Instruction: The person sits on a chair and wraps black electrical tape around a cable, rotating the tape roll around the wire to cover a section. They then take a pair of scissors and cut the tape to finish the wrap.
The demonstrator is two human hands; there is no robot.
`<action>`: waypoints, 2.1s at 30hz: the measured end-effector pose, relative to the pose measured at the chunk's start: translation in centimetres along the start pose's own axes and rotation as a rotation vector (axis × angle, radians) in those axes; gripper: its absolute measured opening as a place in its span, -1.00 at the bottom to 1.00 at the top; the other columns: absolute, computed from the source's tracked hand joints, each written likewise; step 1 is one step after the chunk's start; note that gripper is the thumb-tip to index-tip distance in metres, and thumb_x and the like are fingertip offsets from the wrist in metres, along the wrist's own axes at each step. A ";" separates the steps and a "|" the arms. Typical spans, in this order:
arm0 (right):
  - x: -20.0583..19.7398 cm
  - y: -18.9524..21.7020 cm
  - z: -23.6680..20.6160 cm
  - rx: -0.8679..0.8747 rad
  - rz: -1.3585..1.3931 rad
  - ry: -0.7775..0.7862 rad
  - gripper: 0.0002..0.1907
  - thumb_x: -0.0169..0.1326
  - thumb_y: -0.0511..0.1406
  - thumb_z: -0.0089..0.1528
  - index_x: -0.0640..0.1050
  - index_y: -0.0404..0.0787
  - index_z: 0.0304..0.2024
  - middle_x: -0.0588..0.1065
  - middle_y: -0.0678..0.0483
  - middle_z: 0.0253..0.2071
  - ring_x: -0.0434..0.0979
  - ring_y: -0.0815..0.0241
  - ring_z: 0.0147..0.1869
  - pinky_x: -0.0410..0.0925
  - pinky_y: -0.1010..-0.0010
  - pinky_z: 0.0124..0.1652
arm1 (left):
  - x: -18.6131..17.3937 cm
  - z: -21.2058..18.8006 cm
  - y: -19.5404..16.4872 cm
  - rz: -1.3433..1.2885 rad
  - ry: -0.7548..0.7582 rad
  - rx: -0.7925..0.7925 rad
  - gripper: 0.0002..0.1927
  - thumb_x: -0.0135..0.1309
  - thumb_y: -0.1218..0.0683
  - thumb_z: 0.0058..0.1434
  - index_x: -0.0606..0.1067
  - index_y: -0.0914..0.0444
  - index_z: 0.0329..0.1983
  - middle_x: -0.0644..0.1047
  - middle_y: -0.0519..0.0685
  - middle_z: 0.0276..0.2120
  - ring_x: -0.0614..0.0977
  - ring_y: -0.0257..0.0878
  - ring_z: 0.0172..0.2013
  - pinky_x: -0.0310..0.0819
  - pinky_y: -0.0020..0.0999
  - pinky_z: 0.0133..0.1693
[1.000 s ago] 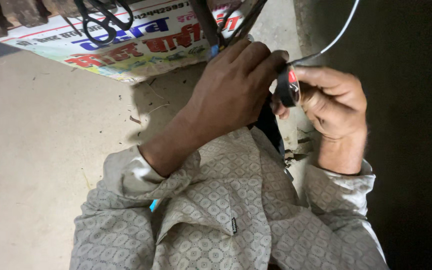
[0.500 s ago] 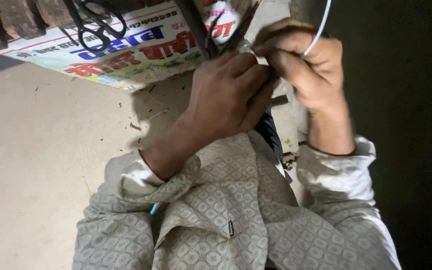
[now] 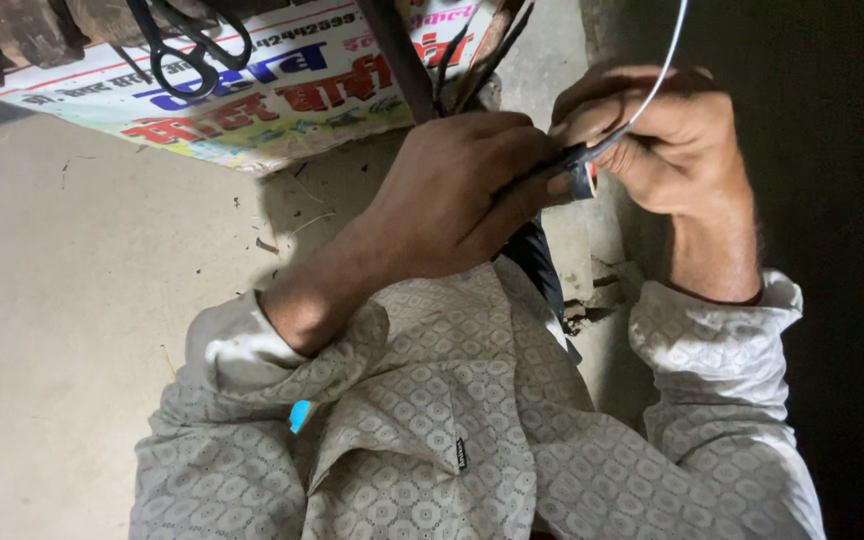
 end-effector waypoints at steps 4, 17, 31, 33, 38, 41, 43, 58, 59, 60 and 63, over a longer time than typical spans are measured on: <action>-0.1 0.7 0.0 -0.026 0.059 -0.003 -0.88 0.18 -0.36 0.46 0.61 -0.34 -0.08 0.59 -0.13 -0.10 0.68 0.08 -0.08 0.56 0.44 -0.11 | 0.5 0.1 0.2 -0.084 0.039 -0.007 -0.77 0.06 0.04 0.51 0.54 0.32 -0.12 0.51 0.12 -0.33 0.59 0.11 -0.24 0.39 0.00 -0.22; 0.8 -2.1 -4.1 0.215 0.469 -0.094 -0.78 0.15 -0.40 0.42 0.55 -0.44 0.06 0.60 -0.18 -0.18 0.70 0.18 -0.28 0.58 0.50 -0.34 | 0.0 -0.6 0.6 0.160 -0.034 -0.026 -0.82 0.17 0.10 0.40 0.56 0.26 -0.01 0.49 0.04 -0.31 0.57 0.02 -0.29 0.40 -0.06 -0.28; 1.8 -1.0 -3.6 0.225 0.483 -0.388 -0.82 0.24 -0.35 0.35 0.56 -0.33 -0.08 0.58 -0.10 -0.22 0.62 0.22 -0.27 0.50 0.44 -0.27 | 2.5 -1.3 0.5 0.350 -0.117 0.008 -0.68 0.20 0.14 0.27 0.44 0.28 0.06 0.44 0.02 -0.14 0.52 0.01 -0.06 0.45 -0.09 -0.02; 1.7 0.4 -3.2 0.128 0.235 -0.512 -0.79 0.23 -0.35 0.40 0.52 -0.33 0.00 0.49 -0.06 -0.11 0.51 0.21 -0.09 0.41 0.44 -0.07 | 2.9 -1.1 0.8 0.376 -0.112 -0.018 -0.77 0.19 0.15 0.27 0.46 0.25 -0.05 0.44 0.01 -0.21 0.52 0.00 -0.14 0.44 -0.08 -0.11; 2.1 0.8 -0.2 0.086 0.068 -0.411 -0.81 0.12 -0.31 0.49 0.57 -0.38 -0.03 0.56 -0.12 0.03 0.58 0.10 0.07 0.43 0.40 0.04 | 2.3 -1.0 0.1 0.363 -0.169 0.027 -0.84 0.18 0.12 0.36 0.46 0.26 -0.10 0.44 0.02 -0.24 0.52 0.01 -0.21 0.43 -0.06 -0.21; 1.3 0.1 0.6 0.029 0.296 -0.122 -0.69 0.11 -0.17 0.50 0.58 -0.31 0.08 0.56 -0.06 0.09 0.59 0.15 0.17 0.46 0.43 0.15 | 1.3 -1.0 -0.2 0.245 -0.162 0.037 -0.84 0.15 0.10 0.42 0.46 0.27 -0.09 0.49 0.07 -0.20 0.55 0.07 -0.22 0.43 -0.03 -0.21; 1.2 -0.9 0.4 0.025 0.360 0.005 -0.63 0.13 -0.11 0.45 0.58 -0.28 0.10 0.55 -0.07 0.11 0.60 0.17 0.17 0.49 0.44 0.14 | 0.5 -1.2 -0.5 0.113 -0.137 0.052 -0.79 0.13 0.08 0.43 0.45 0.30 -0.01 0.52 0.11 -0.12 0.57 0.13 -0.17 0.44 0.00 -0.18; 0.2 -0.3 0.3 -0.075 -0.104 -0.002 -0.84 0.11 -0.31 0.53 0.63 -0.28 -0.06 0.61 -0.07 -0.10 0.69 0.09 0.02 0.57 0.39 -0.02 | 0.8 -0.3 1.6 -0.047 0.038 -0.038 -0.79 0.08 0.08 0.47 0.48 0.34 -0.19 0.52 0.17 -0.35 0.59 0.18 -0.24 0.38 0.05 -0.23; 0.3 -0.2 0.3 -0.083 -0.095 -0.017 -0.84 0.09 -0.31 0.52 0.63 -0.28 -0.06 0.61 -0.07 -0.08 0.69 0.09 0.02 0.57 0.39 -0.01 | 0.7 -0.3 1.6 -0.073 0.038 -0.034 -0.79 0.07 0.08 0.49 0.48 0.34 -0.17 0.53 0.17 -0.33 0.59 0.18 -0.23 0.39 0.03 -0.20; 0.4 0.0 0.3 -0.090 -0.087 -0.032 -0.83 0.06 -0.32 0.51 0.63 -0.28 -0.06 0.61 -0.07 -0.05 0.69 0.10 0.02 0.57 0.39 -0.01 | 0.6 -0.3 1.6 -0.098 0.039 -0.029 -0.80 0.07 0.08 0.50 0.49 0.34 -0.14 0.53 0.17 -0.31 0.59 0.17 -0.21 0.41 0.02 -0.18; 0.7 0.2 0.1 -0.079 -0.117 -0.086 -0.83 0.15 -0.30 0.54 0.62 -0.28 -0.10 0.61 -0.07 -0.08 0.68 0.06 0.02 0.57 0.34 0.00 | 0.6 -0.4 1.5 -0.137 0.051 -0.011 -0.80 0.05 0.08 0.52 0.49 0.34 -0.12 0.54 0.18 -0.29 0.59 0.18 -0.20 0.41 0.01 -0.18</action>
Point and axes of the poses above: each hand's wrist, its own z-axis towards the middle knuckle, its own x-axis out of the palm, y = z × x, the point moved 9 cm from there along z, towards the middle knuckle
